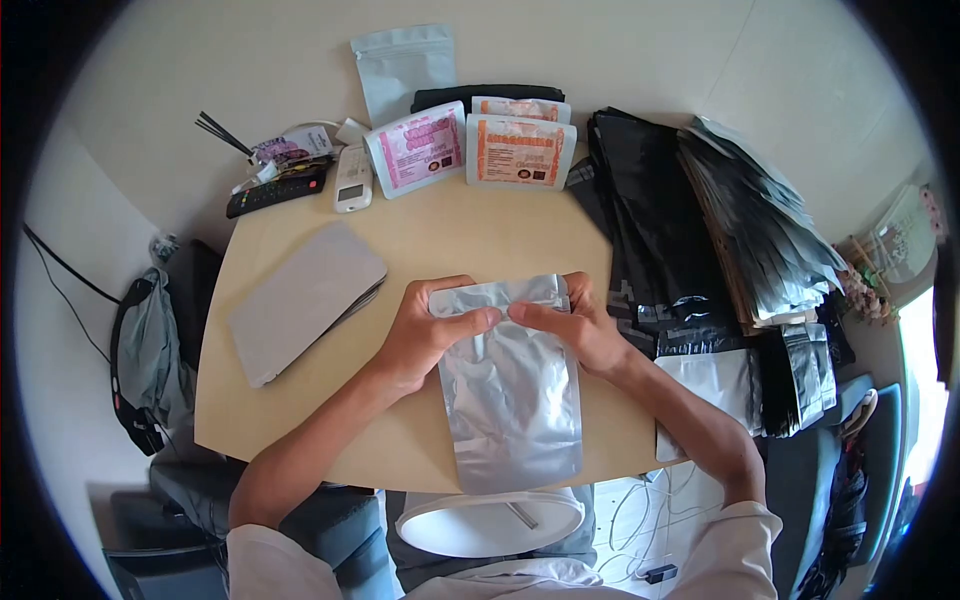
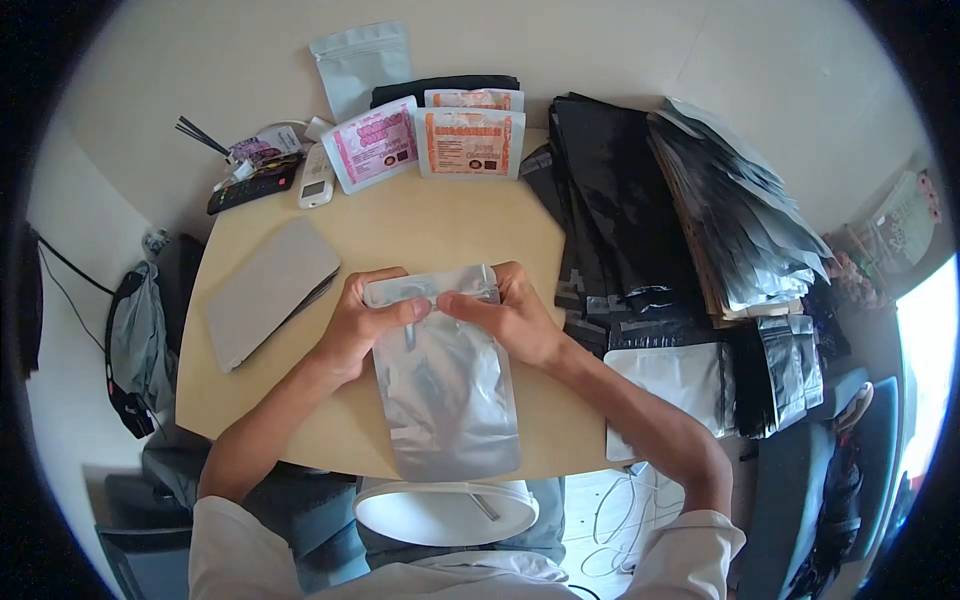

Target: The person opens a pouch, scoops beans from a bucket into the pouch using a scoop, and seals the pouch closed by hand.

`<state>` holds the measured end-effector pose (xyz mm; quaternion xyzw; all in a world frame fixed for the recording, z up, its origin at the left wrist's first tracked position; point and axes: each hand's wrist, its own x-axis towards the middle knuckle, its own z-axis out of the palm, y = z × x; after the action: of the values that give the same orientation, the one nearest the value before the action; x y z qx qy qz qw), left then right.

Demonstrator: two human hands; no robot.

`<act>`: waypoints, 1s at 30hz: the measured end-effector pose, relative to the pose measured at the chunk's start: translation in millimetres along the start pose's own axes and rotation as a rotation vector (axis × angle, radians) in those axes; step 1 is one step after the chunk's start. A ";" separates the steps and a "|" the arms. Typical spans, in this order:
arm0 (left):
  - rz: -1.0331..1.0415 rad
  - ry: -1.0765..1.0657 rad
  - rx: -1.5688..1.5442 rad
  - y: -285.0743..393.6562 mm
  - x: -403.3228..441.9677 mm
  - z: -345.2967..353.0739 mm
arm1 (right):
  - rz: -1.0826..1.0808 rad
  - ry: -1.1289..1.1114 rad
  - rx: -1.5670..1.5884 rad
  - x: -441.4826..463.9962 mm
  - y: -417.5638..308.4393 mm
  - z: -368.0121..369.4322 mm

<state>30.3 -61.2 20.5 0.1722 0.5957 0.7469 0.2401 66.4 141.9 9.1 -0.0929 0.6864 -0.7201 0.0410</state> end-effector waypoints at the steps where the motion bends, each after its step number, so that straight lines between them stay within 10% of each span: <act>1: -0.002 -0.010 -0.004 0.0 0.3 -0.3 | -0.014 -0.003 -0.007 -0.1 -0.1 -0.1; 30: -0.018 0.025 -0.029 -8.1 8.2 -12.5 | 0.075 0.114 0.090 0.1 -8.7 7.9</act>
<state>18.0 -65.3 9.5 0.1539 0.5893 0.7554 0.2417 68.4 134.6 18.1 -0.0241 0.6577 -0.7522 0.0328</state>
